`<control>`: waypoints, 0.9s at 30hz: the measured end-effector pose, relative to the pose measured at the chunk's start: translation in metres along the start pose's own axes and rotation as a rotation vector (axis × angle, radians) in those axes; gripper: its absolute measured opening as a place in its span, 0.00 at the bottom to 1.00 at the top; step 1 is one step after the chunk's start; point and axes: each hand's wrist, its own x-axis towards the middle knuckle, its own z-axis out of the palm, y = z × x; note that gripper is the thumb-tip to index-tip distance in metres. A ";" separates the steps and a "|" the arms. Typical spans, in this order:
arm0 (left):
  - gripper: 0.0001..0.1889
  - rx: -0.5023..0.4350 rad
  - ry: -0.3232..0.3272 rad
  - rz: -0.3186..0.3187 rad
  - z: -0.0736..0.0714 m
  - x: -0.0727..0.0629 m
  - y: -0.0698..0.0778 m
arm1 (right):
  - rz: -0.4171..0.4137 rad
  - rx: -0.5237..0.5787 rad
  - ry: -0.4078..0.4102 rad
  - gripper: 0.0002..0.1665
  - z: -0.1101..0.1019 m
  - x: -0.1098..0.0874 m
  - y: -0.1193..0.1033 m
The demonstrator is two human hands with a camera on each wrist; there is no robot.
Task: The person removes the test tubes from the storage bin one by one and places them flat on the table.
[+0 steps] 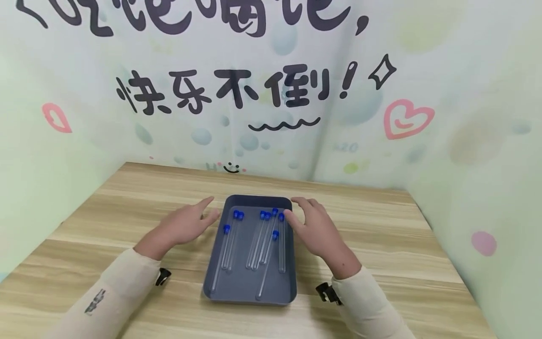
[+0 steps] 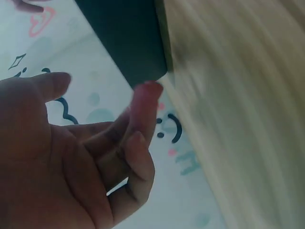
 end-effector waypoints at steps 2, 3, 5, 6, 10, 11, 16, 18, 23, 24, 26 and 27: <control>0.40 -0.055 -0.057 0.010 0.004 0.004 0.000 | -0.022 0.037 -0.004 0.30 0.001 0.005 -0.007; 0.40 -0.079 -0.083 0.016 0.006 0.006 0.000 | -0.033 0.062 -0.008 0.27 0.001 0.007 -0.010; 0.41 -0.144 -0.130 0.033 0.008 0.010 -0.001 | -0.042 0.100 -0.019 0.23 0.002 0.010 -0.017; 0.41 -0.176 -0.146 0.046 0.009 0.012 -0.002 | -0.042 0.118 -0.031 0.21 0.002 0.012 -0.020; 0.40 -0.354 -0.244 0.058 0.015 0.017 -0.005 | -0.034 0.151 -0.098 0.18 0.007 0.018 -0.031; 0.40 -0.398 -0.270 0.057 0.016 0.018 -0.006 | -0.032 0.149 -0.117 0.18 0.009 0.019 -0.033; 0.41 -0.526 -0.348 0.070 0.017 0.020 -0.005 | -0.037 0.158 -0.166 0.19 0.015 0.026 -0.048; 0.41 -0.538 -0.354 0.074 0.016 0.020 -0.005 | -0.042 0.172 -0.182 0.18 0.018 0.029 -0.052; 0.41 -0.556 -0.380 0.074 0.015 0.019 -0.004 | -0.032 0.219 -0.220 0.17 0.026 0.032 -0.058; 0.41 -0.561 -0.385 0.081 0.015 0.019 -0.004 | -0.029 0.229 -0.224 0.17 0.027 0.032 -0.059; 0.42 -0.570 -0.389 0.101 0.015 0.019 -0.004 | -0.020 0.252 -0.230 0.17 0.029 0.034 -0.061; 0.42 -0.576 -0.390 0.111 0.015 0.019 -0.004 | -0.015 0.264 -0.234 0.18 0.030 0.035 -0.061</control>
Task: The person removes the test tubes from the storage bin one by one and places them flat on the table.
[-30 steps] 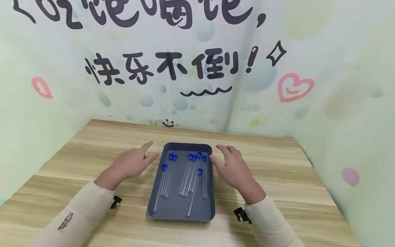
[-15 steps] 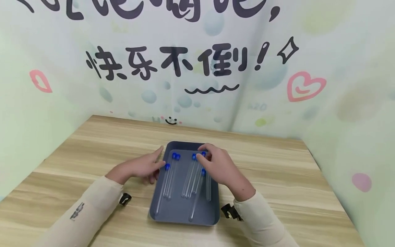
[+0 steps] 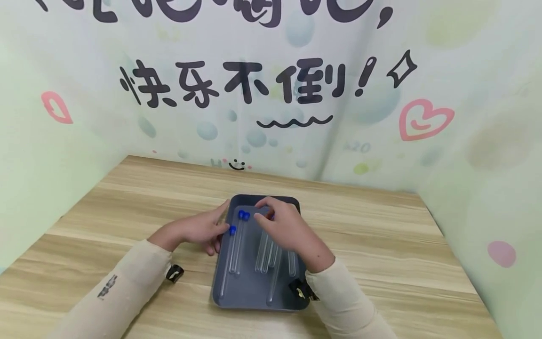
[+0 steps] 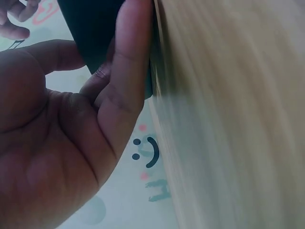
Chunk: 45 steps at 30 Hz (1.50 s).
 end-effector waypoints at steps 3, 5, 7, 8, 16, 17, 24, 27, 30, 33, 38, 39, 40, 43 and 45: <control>0.42 0.000 -0.007 0.032 0.001 0.001 0.000 | 0.001 0.022 -0.010 0.19 0.002 0.004 -0.001; 0.42 0.008 -0.010 0.046 0.001 0.001 0.000 | 0.005 0.041 -0.021 0.19 0.003 0.006 0.000; 0.41 0.020 -0.011 0.056 0.001 0.002 0.000 | 0.007 0.070 -0.038 0.19 0.004 0.008 0.000; 0.41 0.026 -0.015 0.059 0.001 0.002 0.001 | 0.010 0.087 -0.048 0.19 0.004 0.008 0.000; 0.42 0.050 -0.031 0.087 0.007 0.006 0.004 | 0.044 0.191 -0.098 0.20 0.009 0.015 0.011; 0.42 0.053 -0.029 0.086 0.007 0.007 0.005 | 0.052 0.203 -0.097 0.20 0.010 0.016 0.013; 0.42 0.066 -0.033 0.085 0.010 0.010 0.005 | 0.094 0.291 -0.118 0.22 0.022 0.022 0.029; 0.42 0.058 -0.029 0.088 0.010 0.011 0.005 | 0.102 0.308 -0.127 0.22 0.028 0.024 0.034; 0.44 0.036 -0.019 0.075 0.009 0.009 0.003 | 0.118 0.317 -0.126 0.22 0.033 0.027 0.037; 0.46 0.005 -0.020 0.062 0.007 0.007 0.000 | 0.143 0.336 -0.128 0.23 0.038 0.029 0.038; 0.44 -0.021 -0.040 0.081 0.002 0.006 -0.008 | 0.163 0.373 -0.113 0.23 0.043 0.031 0.038; 0.43 -0.019 -0.044 0.088 0.001 0.007 -0.009 | 0.168 0.379 -0.105 0.23 0.043 0.032 0.038; 0.43 -0.019 -0.048 0.093 0.000 0.007 -0.010 | 0.174 0.382 -0.096 0.23 0.044 0.032 0.038; 0.42 -0.013 -0.061 0.094 -0.001 0.009 -0.012 | 0.192 0.382 -0.064 0.22 0.046 0.031 0.038; 0.43 -0.014 -0.065 0.089 0.000 0.010 -0.013 | 0.201 0.380 -0.047 0.22 0.047 0.031 0.038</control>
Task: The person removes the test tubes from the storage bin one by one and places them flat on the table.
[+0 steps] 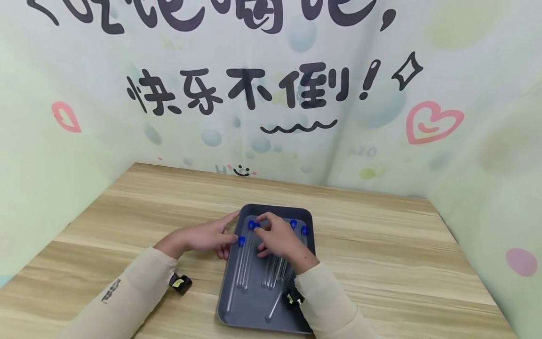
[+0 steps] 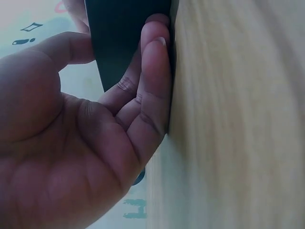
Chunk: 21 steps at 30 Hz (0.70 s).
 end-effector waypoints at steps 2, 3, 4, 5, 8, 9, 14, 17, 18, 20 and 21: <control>0.43 -0.003 0.004 -0.005 0.001 0.000 0.000 | -0.001 -0.003 0.012 0.22 0.001 -0.001 0.000; 0.43 -0.004 0.006 -0.007 0.001 0.000 0.000 | -0.001 -0.002 0.015 0.22 0.001 -0.001 0.000; 0.43 -0.005 0.008 -0.007 0.001 0.000 0.000 | -0.001 0.001 0.015 0.22 0.001 -0.001 0.000; 0.43 -0.003 0.009 -0.009 0.002 0.000 0.000 | -0.001 0.006 0.015 0.22 0.001 -0.002 0.000; 0.43 0.002 0.012 -0.014 0.002 -0.001 0.000 | 0.002 0.023 -0.001 0.23 0.002 -0.002 0.000; 0.43 0.002 0.013 -0.016 0.001 -0.002 0.000 | 0.003 0.029 -0.008 0.24 0.002 -0.001 0.000; 0.43 0.002 0.017 -0.019 0.002 -0.001 -0.001 | 0.000 0.034 -0.025 0.25 0.002 -0.001 0.001; 0.42 0.003 0.017 -0.019 0.002 -0.001 0.000 | 0.000 0.034 -0.030 0.25 0.001 -0.002 0.001; 0.42 0.005 0.016 -0.021 0.002 -0.001 0.000 | -0.002 0.034 -0.034 0.25 0.001 -0.002 0.002; 0.42 0.007 0.016 -0.018 0.002 -0.001 0.001 | -0.007 0.032 -0.040 0.26 0.001 -0.002 0.003; 0.42 0.006 0.014 -0.015 0.002 -0.001 0.001 | -0.010 0.032 -0.044 0.26 0.000 -0.001 0.003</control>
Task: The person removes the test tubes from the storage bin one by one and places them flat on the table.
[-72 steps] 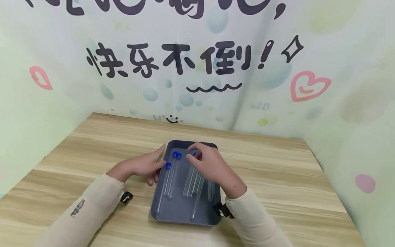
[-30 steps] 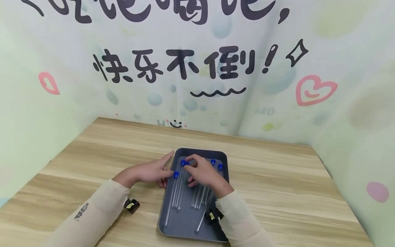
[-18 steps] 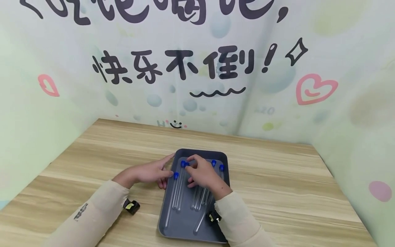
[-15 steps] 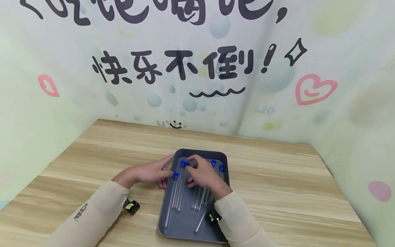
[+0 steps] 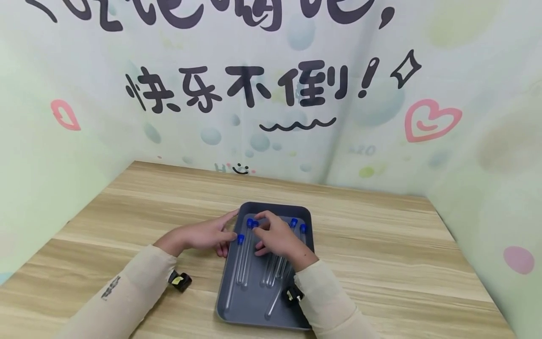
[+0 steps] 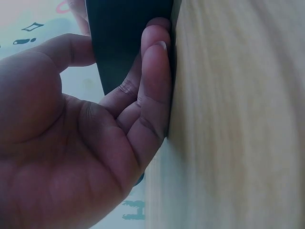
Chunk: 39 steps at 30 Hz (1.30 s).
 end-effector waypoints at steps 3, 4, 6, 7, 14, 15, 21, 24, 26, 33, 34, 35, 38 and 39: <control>0.43 0.003 -0.002 0.002 -0.001 0.000 0.000 | -0.003 -0.003 -0.011 0.26 -0.001 0.001 0.000; 0.43 0.003 0.000 0.002 -0.001 0.000 0.000 | -0.002 -0.002 -0.012 0.26 -0.001 0.001 0.000; 0.43 0.004 0.000 0.000 -0.001 0.000 0.001 | 0.000 0.001 -0.015 0.26 -0.002 0.002 0.000; 0.43 0.004 0.002 -0.002 -0.001 0.000 0.001 | 0.000 0.002 -0.016 0.25 -0.002 0.002 0.000; 0.42 0.003 0.000 0.000 -0.001 0.001 0.003 | -0.001 0.008 -0.020 0.25 -0.003 0.004 0.002; 0.42 0.004 -0.002 0.004 -0.001 0.001 0.003 | -0.001 0.008 -0.020 0.25 -0.003 0.004 0.002; 0.42 0.007 -0.002 0.008 -0.001 0.001 0.002 | -0.010 0.008 -0.035 0.25 -0.004 0.004 0.002; 0.42 0.008 -0.002 0.006 -0.001 0.000 0.002 | -0.013 0.009 -0.046 0.25 -0.004 0.004 0.002; 0.42 0.008 -0.002 0.004 -0.002 0.000 0.002 | -0.015 0.010 -0.052 0.25 -0.004 0.004 0.003; 0.42 -0.001 -0.003 0.000 -0.002 0.001 0.000 | -0.019 0.020 -0.073 0.25 -0.005 0.005 0.006; 0.42 -0.001 -0.004 0.000 -0.002 0.001 0.000 | -0.019 0.024 -0.074 0.25 -0.005 0.005 0.006; 0.42 -0.002 -0.004 0.001 -0.001 0.001 0.000 | -0.020 0.026 -0.077 0.25 -0.005 0.005 0.006; 0.42 -0.004 -0.005 -0.001 -0.001 0.000 -0.001 | -0.020 0.029 -0.083 0.25 -0.005 0.005 0.006; 0.42 -0.005 -0.005 -0.001 -0.001 0.000 -0.001 | -0.020 0.029 -0.084 0.26 -0.005 0.005 0.006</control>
